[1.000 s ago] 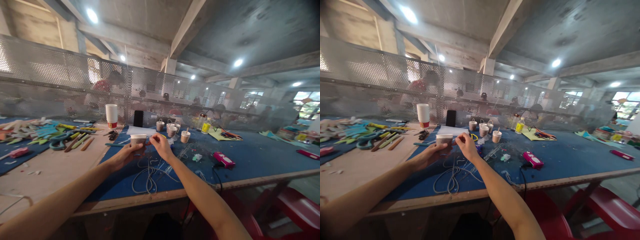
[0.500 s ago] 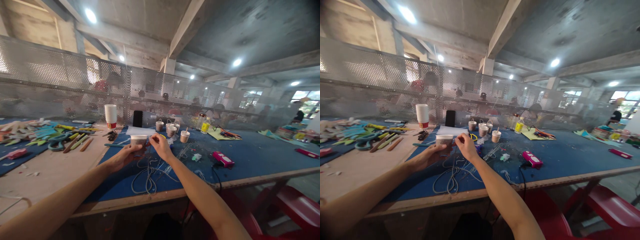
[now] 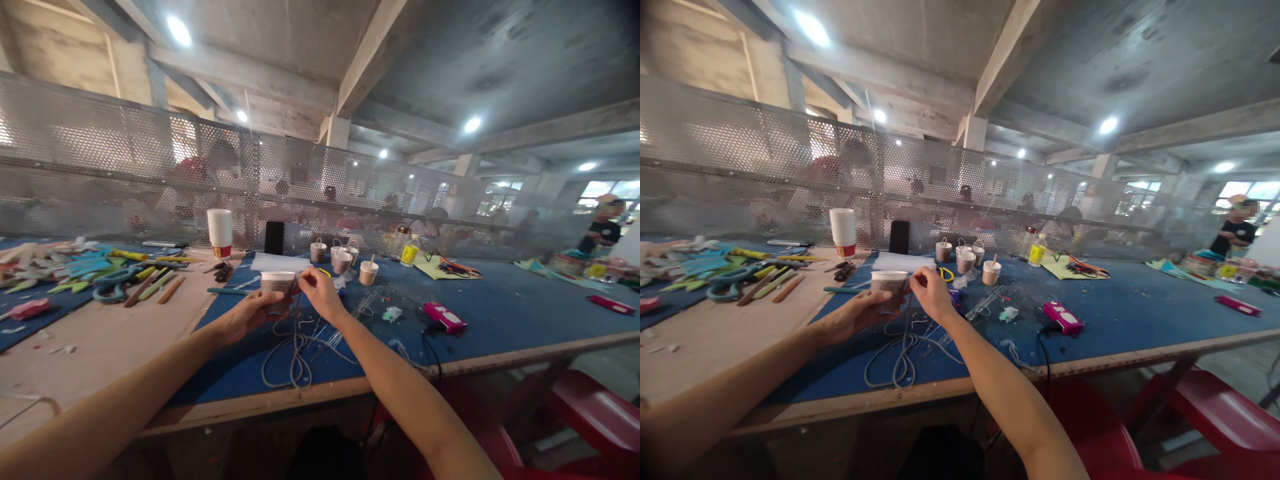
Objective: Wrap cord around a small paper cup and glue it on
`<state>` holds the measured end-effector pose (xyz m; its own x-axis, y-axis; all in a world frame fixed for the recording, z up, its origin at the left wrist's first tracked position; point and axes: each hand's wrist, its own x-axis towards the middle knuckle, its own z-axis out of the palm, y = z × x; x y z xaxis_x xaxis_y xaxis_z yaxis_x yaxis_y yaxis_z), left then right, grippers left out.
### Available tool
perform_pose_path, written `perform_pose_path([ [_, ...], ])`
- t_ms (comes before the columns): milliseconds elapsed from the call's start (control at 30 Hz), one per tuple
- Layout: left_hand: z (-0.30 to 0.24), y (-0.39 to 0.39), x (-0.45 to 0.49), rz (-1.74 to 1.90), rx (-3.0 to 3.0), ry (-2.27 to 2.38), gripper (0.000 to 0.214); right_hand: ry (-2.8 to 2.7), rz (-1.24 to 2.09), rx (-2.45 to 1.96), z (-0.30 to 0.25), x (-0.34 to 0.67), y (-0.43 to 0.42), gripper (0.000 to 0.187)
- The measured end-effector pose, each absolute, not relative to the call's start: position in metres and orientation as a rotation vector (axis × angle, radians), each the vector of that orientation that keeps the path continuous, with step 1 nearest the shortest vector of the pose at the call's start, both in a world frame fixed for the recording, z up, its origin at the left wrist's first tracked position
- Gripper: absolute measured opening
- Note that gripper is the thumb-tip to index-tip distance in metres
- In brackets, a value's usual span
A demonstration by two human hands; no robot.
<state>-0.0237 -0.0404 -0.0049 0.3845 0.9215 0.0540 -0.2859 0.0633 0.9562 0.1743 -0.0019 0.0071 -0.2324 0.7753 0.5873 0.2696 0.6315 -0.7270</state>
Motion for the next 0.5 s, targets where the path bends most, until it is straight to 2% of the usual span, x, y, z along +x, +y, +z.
perform_pose_path([
  [500,-0.0055,-0.0425,-0.0206,1.037,1.172,0.712,0.039,-1.770,0.709,-0.814,0.0047,0.1743,0.0011,0.014],
])
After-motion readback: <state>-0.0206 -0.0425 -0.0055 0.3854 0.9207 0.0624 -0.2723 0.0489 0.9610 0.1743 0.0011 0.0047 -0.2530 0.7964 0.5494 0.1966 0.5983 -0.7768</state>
